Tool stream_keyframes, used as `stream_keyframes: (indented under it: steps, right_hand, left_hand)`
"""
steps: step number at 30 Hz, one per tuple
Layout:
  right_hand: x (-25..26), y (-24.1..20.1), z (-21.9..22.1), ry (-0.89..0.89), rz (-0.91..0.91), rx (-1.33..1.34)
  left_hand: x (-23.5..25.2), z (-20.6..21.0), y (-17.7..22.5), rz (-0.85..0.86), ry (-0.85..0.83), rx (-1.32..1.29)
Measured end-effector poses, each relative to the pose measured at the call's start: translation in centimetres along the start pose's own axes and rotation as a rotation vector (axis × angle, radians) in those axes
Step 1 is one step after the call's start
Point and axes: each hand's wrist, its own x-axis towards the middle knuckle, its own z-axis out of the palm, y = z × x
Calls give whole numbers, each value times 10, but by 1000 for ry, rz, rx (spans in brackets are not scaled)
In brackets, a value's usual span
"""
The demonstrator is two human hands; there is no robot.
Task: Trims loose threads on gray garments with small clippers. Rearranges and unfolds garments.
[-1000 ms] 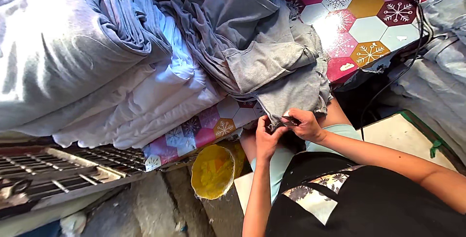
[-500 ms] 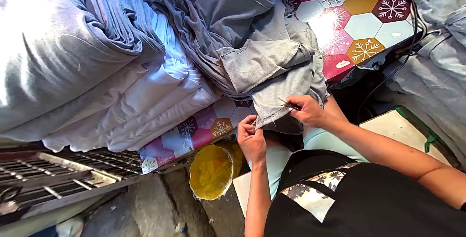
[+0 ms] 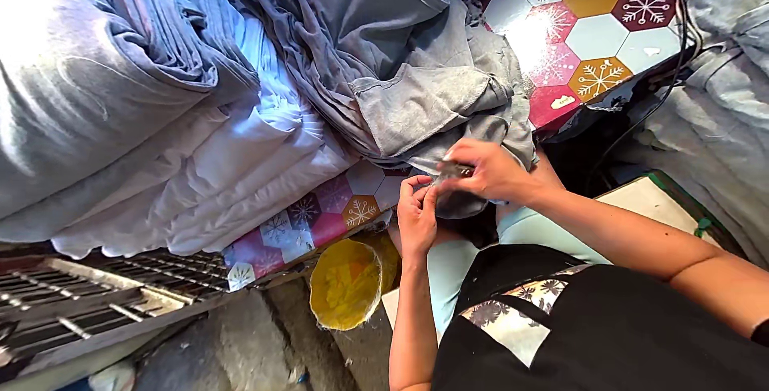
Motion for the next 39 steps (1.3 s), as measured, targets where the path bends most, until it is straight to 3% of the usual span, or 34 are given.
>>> stream_keyframes:
  steps: [3, 5, 7, 14, 21, 27, 32, 36, 39]
  right_hand:
    - [15, -5, 9, -172, 193, 287]
    - [22, -5, 7, -164, 375, 560]
    - [22, -5, 3, -149, 415, 648]
    - [3, -9, -5, -87, 206, 122]
    - [6, -7, 5, -101, 162, 481]
    - [11, -6, -5, -137, -124, 175]
    - [22, -7, -2, -227, -89, 8]
    - [27, -5, 0, -255, -2, 74]
    - [35, 8, -19, -285, -41, 57]
  left_hand:
    - [-5, 3, 7, 5, -13, 40]
    - [-6, 5, 4, 28, 15, 11]
    - [-8, 7, -1, 74, 66, -23]
    - [-10, 13, -3, 137, 137, -40]
    - [-8, 12, -4, 139, 146, -95]
    - [-7, 12, -6, 46, 142, -122]
    - [-4, 17, -9, 70, 151, -55]
    - [0, 18, -17, 150, 146, 104]
    - [2, 13, -17, 220, 149, 270]
